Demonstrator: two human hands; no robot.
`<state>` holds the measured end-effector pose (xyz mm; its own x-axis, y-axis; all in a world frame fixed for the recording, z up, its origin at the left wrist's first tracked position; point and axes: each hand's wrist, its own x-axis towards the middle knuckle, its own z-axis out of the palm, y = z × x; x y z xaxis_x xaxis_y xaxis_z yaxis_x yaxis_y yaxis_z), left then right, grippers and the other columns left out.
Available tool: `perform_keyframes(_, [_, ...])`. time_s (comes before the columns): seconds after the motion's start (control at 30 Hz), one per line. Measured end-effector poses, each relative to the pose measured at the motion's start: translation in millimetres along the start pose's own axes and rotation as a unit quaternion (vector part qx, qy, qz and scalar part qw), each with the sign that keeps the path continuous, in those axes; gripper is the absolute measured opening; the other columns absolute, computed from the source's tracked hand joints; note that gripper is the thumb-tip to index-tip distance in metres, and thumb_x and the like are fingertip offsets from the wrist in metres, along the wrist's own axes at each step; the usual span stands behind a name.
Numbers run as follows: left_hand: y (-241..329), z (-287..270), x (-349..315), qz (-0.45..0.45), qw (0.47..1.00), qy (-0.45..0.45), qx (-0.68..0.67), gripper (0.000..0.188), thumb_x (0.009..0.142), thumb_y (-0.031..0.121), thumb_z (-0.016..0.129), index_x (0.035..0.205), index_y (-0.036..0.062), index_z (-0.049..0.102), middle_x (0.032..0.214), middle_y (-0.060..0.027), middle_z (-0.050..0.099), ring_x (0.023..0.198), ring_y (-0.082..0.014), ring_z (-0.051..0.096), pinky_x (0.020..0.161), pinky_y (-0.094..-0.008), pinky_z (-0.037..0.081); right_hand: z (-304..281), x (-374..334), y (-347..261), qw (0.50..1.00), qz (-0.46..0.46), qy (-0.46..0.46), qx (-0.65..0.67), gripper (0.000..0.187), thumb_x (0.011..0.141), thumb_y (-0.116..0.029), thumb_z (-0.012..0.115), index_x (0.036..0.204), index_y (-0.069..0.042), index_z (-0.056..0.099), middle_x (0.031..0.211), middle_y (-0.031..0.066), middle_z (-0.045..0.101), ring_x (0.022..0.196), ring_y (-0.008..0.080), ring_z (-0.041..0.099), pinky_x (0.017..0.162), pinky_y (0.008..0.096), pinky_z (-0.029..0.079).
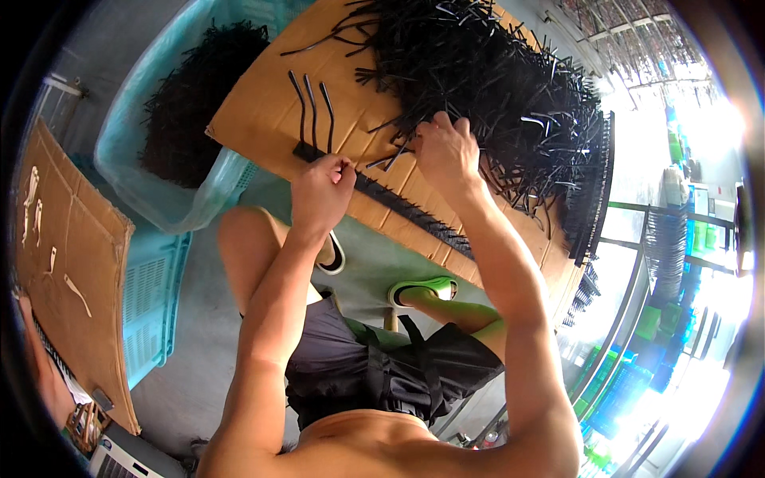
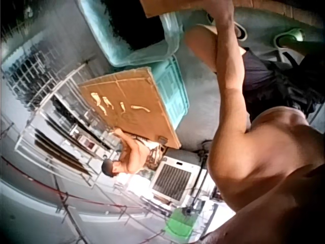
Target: The person sits on the floor and repeatedly inserts black plastic hanger hooks into slots on a long black plastic bar. After assembling a batch, the person lifts the bar and places it on a nearby rack, then repeats the process with another bar.
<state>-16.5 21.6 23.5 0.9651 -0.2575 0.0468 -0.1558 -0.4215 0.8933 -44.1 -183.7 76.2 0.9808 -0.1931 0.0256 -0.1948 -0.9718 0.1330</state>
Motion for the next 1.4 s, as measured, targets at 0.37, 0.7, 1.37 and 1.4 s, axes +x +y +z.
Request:
perform_keyframes(0.37, [-13, 7, -5, 0.022, 0.998, -0.006, -0.067, 0.017, 0.09, 0.012, 0.068, 0.099, -0.0026, 0.068, 0.085, -0.0131, 0.073, 0.076, -0.0161, 0.071, 0.069, -0.0275, 0.054, 16, 13, -9, 0.843, 0.178, -0.354, 0.364, 0.035, 0.08, -0.035, 0.067, 0.063, -0.005, 0.071, 0.054, 0.0043, 0.064, 0.056, 0.018, 0.066, 0.054, 0.0305, 0.051])
perform_keyframes(0.7, [-3, 26, -12, 0.009, 0.997, 0.017, -0.072, 0.018, 0.09, 0.012, 0.07, 0.1, -0.0022, 0.068, 0.089, -0.0141, 0.074, 0.079, -0.0185, 0.073, 0.069, -0.0267, 0.054, 12, -20, 28, 0.801, 0.207, -0.282, 0.486, 0.023, 0.08, -0.022, 0.074, 0.07, -0.002, 0.067, 0.057, 0.0021, 0.059, 0.048, 0.0104, 0.056, 0.04, 0.026, 0.032])
perform_keyframes(1.37, [-6, 23, -11, 0.101, 0.987, 0.125, -0.001, 0.014, 0.082, 0.014, 0.075, 0.088, 0.0019, 0.07, 0.079, -0.0134, 0.071, 0.069, -0.0251, 0.071, 0.06, -0.0333, 0.054, -23, -29, 2, 0.536, 0.308, -0.245, 0.747, 0.015, 0.089, -0.014, 0.066, 0.096, 0.0, 0.067, 0.083, 0.0106, 0.071, 0.068, 0.014, 0.065, 0.056, 0.023, 0.051])
perform_keyframes(1.4, [-7, 23, -10, 0.117, 0.985, 0.129, 0.021, 0.015, 0.083, 0.014, 0.075, 0.09, 0.002, 0.071, 0.081, -0.0132, 0.072, 0.071, -0.0239, 0.072, 0.061, -0.0319, 0.054, -17, -29, -6, 0.546, 0.291, -0.214, 0.756, 0.017, 0.09, -0.016, 0.067, 0.093, 0.0, 0.067, 0.081, 0.0086, 0.071, 0.068, 0.0131, 0.065, 0.057, 0.023, 0.049])
